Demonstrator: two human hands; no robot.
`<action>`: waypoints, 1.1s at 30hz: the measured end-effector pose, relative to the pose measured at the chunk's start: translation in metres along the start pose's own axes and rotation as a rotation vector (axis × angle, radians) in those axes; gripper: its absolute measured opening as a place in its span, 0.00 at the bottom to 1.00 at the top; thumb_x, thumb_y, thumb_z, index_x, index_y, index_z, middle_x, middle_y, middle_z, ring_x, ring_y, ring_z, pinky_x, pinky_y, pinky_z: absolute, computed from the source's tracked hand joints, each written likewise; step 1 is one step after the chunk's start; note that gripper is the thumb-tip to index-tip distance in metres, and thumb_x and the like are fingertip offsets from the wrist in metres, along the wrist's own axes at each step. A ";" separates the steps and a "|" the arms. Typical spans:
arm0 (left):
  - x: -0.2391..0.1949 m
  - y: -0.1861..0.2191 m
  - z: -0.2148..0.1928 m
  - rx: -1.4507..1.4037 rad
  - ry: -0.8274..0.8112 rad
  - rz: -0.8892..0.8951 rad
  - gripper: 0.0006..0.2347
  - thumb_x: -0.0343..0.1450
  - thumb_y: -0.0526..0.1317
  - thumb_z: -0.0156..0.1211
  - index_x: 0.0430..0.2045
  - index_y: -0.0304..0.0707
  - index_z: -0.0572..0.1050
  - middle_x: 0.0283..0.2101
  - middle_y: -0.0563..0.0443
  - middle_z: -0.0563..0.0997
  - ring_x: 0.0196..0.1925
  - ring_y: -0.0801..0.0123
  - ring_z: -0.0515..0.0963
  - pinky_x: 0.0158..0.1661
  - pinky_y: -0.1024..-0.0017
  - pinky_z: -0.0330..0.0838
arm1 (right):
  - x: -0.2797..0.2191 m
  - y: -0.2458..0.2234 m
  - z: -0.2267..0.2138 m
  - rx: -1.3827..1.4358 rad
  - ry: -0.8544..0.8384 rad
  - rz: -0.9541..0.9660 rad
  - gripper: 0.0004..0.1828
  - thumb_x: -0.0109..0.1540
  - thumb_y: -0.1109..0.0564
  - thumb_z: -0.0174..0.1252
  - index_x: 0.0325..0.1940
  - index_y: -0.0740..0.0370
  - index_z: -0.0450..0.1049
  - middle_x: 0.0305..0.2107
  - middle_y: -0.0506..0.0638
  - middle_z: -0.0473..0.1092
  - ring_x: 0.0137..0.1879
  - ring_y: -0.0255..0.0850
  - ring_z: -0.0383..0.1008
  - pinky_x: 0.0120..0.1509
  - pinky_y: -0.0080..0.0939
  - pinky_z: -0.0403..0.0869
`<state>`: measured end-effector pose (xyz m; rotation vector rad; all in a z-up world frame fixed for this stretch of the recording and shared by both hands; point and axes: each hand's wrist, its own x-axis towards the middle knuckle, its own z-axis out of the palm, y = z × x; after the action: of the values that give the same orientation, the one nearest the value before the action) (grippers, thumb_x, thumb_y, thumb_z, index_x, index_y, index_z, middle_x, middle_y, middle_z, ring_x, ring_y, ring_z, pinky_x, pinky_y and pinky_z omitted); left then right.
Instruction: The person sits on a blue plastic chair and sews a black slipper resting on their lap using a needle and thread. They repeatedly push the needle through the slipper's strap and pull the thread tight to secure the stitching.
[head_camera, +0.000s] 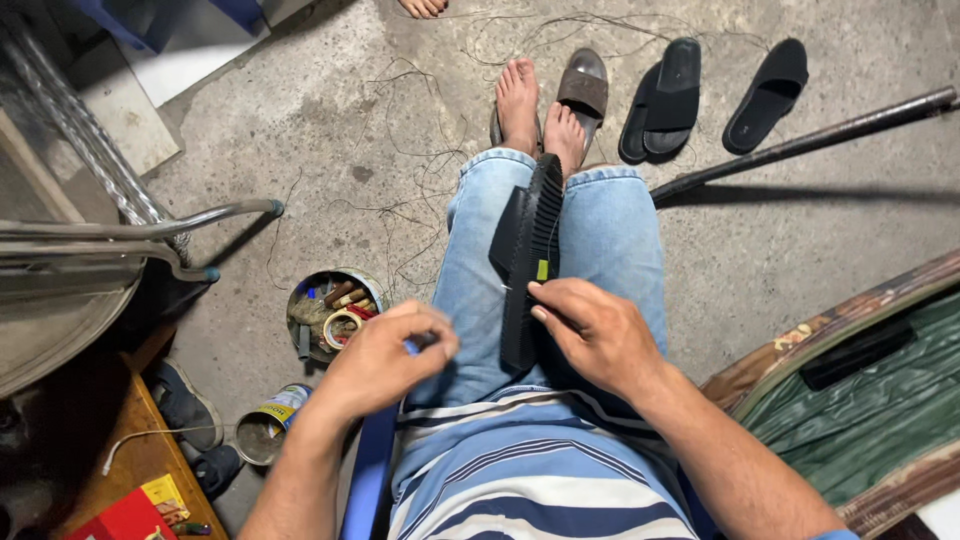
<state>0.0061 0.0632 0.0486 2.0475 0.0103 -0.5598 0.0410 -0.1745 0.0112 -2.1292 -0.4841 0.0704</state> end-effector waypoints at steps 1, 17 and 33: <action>-0.001 0.004 -0.004 -0.193 -0.063 0.111 0.04 0.59 0.35 0.61 0.22 0.37 0.78 0.46 0.38 0.77 0.47 0.44 0.76 0.47 0.54 0.67 | 0.000 0.002 0.000 0.007 -0.041 0.037 0.08 0.56 0.57 0.58 0.39 0.51 0.77 0.33 0.44 0.75 0.40 0.43 0.76 0.42 0.40 0.73; 0.034 -0.006 0.046 0.116 0.380 -0.035 0.08 0.66 0.39 0.58 0.32 0.42 0.66 0.30 0.45 0.80 0.30 0.48 0.78 0.31 0.57 0.69 | -0.001 0.008 0.011 0.069 -0.036 0.122 0.11 0.53 0.57 0.61 0.40 0.52 0.77 0.33 0.46 0.75 0.42 0.45 0.76 0.44 0.42 0.74; 0.026 0.031 0.036 0.351 -0.009 0.093 0.21 0.63 0.31 0.47 0.51 0.56 0.63 0.35 0.47 0.75 0.36 0.44 0.77 0.36 0.52 0.72 | -0.014 0.005 0.000 -0.106 -0.229 0.055 0.16 0.57 0.56 0.53 0.49 0.51 0.72 0.34 0.49 0.71 0.37 0.51 0.74 0.37 0.50 0.73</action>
<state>0.0228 0.0118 0.0488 2.3717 -0.2001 -0.5414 0.0299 -0.1826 0.0053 -2.2498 -0.5741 0.3296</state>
